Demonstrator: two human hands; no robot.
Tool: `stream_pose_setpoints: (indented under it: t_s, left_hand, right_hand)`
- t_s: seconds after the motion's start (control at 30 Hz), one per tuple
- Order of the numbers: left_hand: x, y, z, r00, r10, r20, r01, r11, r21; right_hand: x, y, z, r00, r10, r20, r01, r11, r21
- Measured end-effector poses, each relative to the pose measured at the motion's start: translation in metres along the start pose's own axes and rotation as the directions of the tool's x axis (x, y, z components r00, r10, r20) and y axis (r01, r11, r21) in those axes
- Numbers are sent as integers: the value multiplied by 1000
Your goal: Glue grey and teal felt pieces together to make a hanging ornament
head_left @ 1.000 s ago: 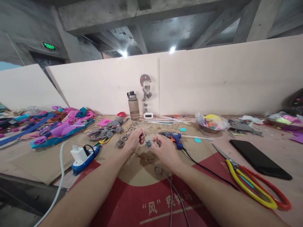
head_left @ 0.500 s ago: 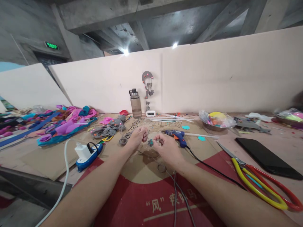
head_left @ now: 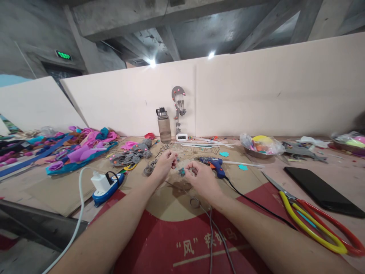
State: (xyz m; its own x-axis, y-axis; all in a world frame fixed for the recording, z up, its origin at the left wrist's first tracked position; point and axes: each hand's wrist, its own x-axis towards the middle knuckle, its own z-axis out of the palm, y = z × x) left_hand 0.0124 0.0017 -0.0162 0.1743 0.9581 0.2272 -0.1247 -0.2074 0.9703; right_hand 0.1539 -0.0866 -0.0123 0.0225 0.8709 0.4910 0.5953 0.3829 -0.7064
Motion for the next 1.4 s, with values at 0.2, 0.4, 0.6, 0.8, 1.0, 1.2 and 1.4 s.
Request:
stream_pose_setpoints:
  t_s: [0.2, 0.4, 0.6, 0.8, 1.0, 1.2, 1.4]
  left_hand:
    - [0, 0, 0, 1000, 15, 7, -15, 1000, 25]
    - [0, 1, -1, 1000, 16, 8, -17, 999, 51]
    - [-1, 3, -1, 1000, 14, -3, -14, 999, 40]
    - [-2, 3, -1, 1000, 15, 7, -15, 1000, 27]
    - [-5, 5, 0, 999, -10, 32, 10, 1000, 10]
    - [-7, 7, 1, 998, -12, 58, 15, 999, -37]
    - [-8, 9, 1, 998, -18, 58, 19, 1000, -24]
  right_hand:
    - [0, 1, 1, 1000, 4, -6, -4, 1000, -9]
    - [0, 1, 1, 1000, -4, 0, 4, 1000, 12]
    - [0, 0, 0, 1000, -3, 3, 3, 1000, 0]
    - [0, 0, -1, 1000, -7, 0, 7, 1000, -21]
    - [0, 1, 0, 1000, -5, 7, 5, 1000, -7]
    - [0, 0, 0, 1000, -15, 12, 15, 1000, -9]
    - [-1, 0, 0, 1000, -16, 5, 16, 999, -27]
